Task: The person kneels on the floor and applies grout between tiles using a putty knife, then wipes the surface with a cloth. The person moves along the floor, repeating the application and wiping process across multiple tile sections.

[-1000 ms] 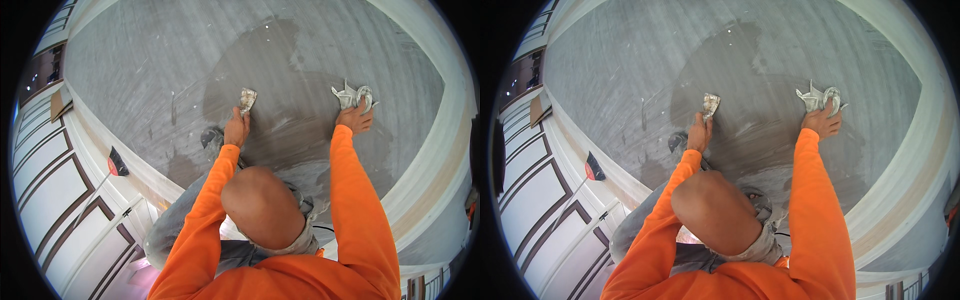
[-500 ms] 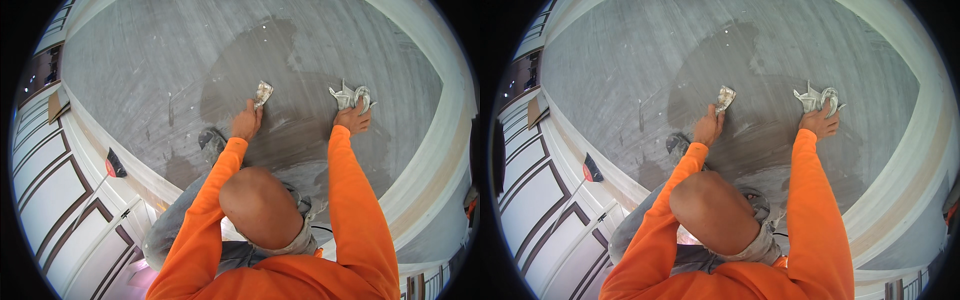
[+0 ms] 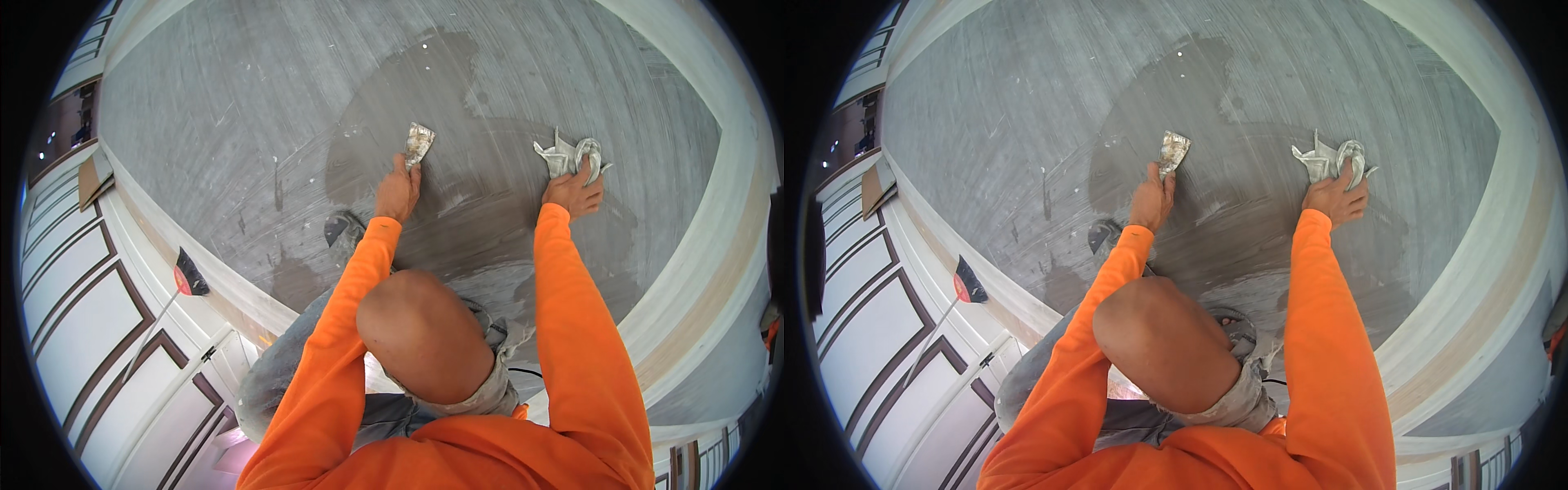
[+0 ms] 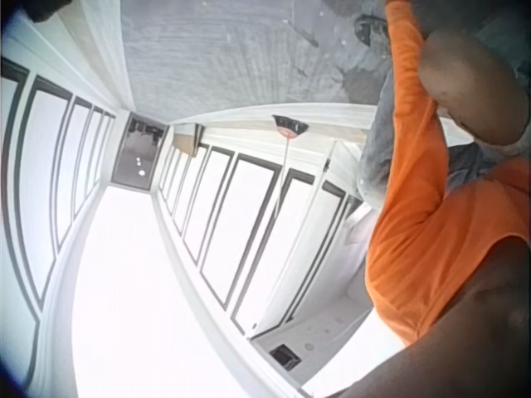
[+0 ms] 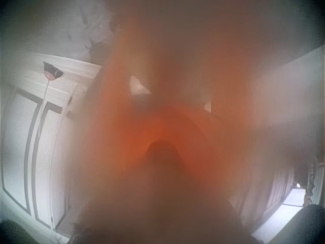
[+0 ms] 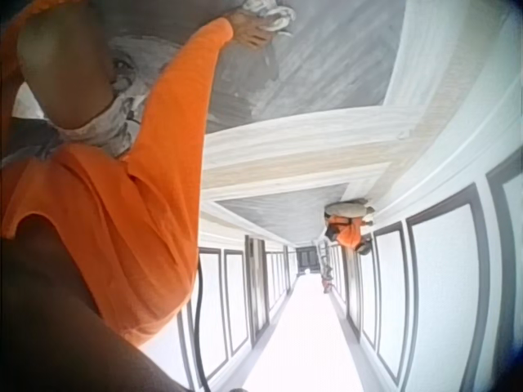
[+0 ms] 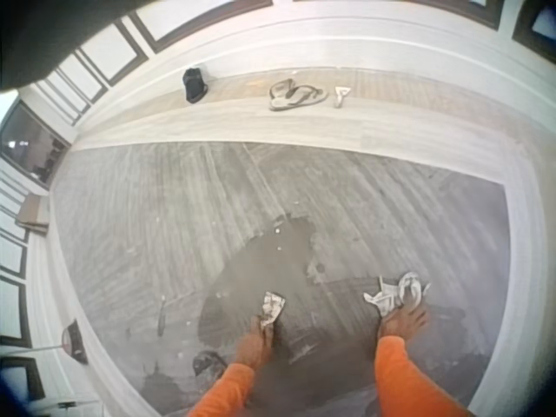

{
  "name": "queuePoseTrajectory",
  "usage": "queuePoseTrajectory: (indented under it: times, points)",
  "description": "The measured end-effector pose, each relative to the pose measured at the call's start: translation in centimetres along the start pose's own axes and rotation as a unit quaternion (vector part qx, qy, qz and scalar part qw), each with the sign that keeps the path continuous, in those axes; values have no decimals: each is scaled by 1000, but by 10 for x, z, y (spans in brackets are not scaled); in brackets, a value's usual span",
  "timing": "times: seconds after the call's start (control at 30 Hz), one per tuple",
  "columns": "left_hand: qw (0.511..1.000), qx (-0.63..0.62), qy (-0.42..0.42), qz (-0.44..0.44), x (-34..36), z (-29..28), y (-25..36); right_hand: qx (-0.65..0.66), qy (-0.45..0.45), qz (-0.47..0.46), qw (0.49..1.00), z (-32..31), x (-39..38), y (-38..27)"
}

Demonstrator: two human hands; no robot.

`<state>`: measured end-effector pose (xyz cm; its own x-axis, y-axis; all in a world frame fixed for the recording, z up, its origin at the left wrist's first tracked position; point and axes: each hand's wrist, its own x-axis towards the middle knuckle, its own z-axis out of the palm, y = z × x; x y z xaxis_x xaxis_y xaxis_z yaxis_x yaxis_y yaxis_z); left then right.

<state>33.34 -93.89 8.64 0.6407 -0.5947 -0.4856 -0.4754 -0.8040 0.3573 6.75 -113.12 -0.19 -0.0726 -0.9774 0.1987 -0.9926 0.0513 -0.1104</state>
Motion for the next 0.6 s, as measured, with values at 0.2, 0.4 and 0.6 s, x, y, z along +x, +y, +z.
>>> queuePoseTrajectory:
  times: [0.2, 0.4, 0.6]
  points:
    - [1000, 7, -3, 2, -1, -4, 2, -6, 6, 5, 1000, 3, -1, 1]
    - [1000, 18, 1, 18, 0, -3, 9, -6, 26, -13, 1000, 1, 0, 1]
    - [999, 36, 2, 19, 4, -3, 4, -3, -1, 0, 1000, 1, 1, 1]
